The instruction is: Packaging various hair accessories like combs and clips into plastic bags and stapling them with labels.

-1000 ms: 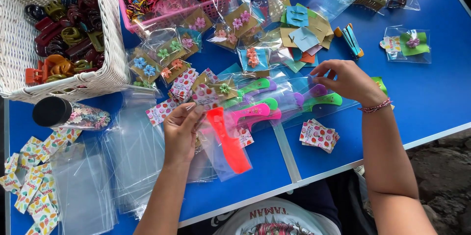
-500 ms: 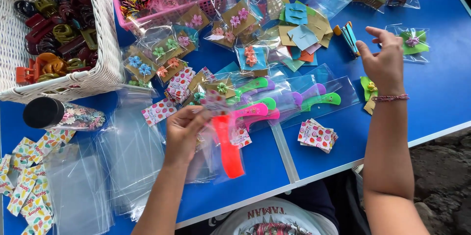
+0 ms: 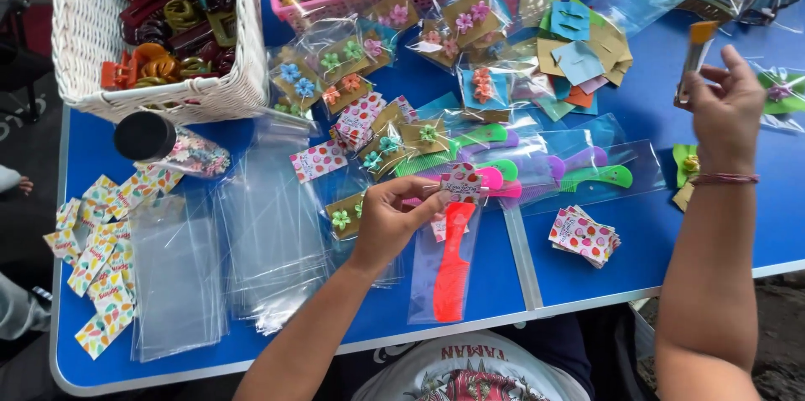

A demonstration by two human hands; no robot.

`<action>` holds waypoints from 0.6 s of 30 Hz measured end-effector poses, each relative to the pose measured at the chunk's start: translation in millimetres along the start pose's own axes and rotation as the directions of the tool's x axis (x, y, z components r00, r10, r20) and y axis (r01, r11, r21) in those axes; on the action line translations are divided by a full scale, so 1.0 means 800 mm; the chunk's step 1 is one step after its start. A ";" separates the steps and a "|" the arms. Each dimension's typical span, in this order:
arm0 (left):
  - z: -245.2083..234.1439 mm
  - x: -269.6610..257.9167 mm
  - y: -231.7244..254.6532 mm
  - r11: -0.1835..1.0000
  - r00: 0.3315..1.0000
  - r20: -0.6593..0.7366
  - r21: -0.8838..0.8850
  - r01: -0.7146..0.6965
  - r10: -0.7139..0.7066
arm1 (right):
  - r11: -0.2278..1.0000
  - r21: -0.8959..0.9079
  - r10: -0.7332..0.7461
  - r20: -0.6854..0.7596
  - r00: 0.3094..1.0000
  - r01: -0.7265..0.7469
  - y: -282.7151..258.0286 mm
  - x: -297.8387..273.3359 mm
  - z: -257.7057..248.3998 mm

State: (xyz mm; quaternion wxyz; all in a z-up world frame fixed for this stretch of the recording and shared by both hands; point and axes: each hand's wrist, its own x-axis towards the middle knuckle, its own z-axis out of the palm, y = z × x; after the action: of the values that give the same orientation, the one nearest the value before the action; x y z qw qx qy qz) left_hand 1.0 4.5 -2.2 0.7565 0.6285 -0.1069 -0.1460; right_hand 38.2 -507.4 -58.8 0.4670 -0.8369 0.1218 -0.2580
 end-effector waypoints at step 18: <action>-0.003 0.007 0.000 1.000 0.999 -0.031 -0.003 0.014 -0.014 | 0.804 0.464 -0.089 0.712 0.696 -0.372 -0.258 -0.134 0.173</action>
State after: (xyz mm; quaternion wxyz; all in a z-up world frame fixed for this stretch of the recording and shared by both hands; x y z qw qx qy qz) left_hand 6.9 4.8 -3.1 0.7580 0.6303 -0.0903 -0.1418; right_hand 16.3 -250.1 21.8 0.7266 -0.6754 -0.0819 0.0956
